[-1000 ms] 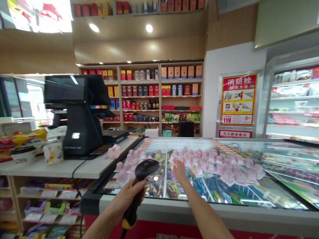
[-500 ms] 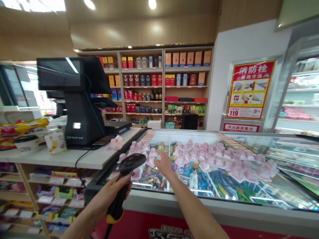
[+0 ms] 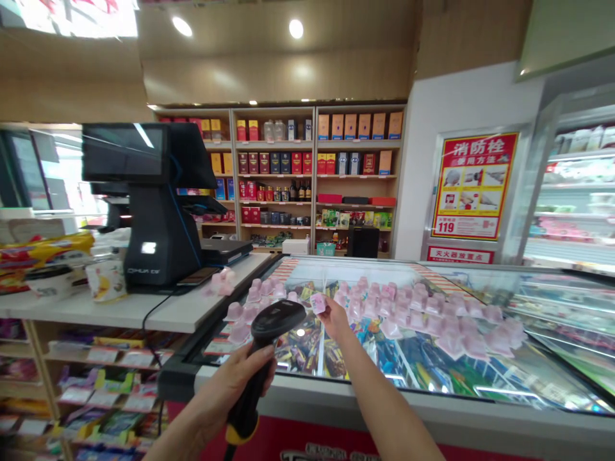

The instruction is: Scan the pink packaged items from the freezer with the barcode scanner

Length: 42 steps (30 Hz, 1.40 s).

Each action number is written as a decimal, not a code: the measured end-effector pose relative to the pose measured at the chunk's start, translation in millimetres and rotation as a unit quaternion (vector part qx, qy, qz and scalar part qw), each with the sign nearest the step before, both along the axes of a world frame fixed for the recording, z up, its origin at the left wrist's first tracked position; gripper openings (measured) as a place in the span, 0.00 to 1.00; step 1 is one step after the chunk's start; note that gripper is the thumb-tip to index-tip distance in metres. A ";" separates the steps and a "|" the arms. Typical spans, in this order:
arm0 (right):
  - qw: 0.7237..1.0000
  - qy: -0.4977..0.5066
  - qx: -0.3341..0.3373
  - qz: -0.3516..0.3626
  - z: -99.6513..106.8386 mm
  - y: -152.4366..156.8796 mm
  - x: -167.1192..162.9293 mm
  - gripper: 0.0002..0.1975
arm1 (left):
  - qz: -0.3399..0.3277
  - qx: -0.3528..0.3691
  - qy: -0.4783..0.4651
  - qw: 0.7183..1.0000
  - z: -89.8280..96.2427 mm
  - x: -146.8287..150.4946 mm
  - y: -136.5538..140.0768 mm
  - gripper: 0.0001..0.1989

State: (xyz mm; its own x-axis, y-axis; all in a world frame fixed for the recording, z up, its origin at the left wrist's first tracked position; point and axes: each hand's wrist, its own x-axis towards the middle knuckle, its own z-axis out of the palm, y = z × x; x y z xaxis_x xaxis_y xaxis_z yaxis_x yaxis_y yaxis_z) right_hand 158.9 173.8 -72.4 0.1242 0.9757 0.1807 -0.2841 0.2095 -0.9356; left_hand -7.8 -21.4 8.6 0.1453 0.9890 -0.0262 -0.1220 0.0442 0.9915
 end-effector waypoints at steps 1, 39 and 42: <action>1.000 0.022 -0.003 0.000 2.3 -2.1 6.5 0.06 | -0.010 0.001 0.001 1.000 0.3 4.3 -0.5 0.13; 0.840 -0.466 0.182 -0.210 -4.8 24.4 7.5 0.18 | 0.098 -0.031 -0.010 0.995 -9.2 -45.4 20.8 0.14; 0.886 -0.412 0.198 -0.085 -2.0 38.0 -33.1 0.21 | 0.082 -0.038 -0.006 0.996 -11.5 -46.3 24.0 0.14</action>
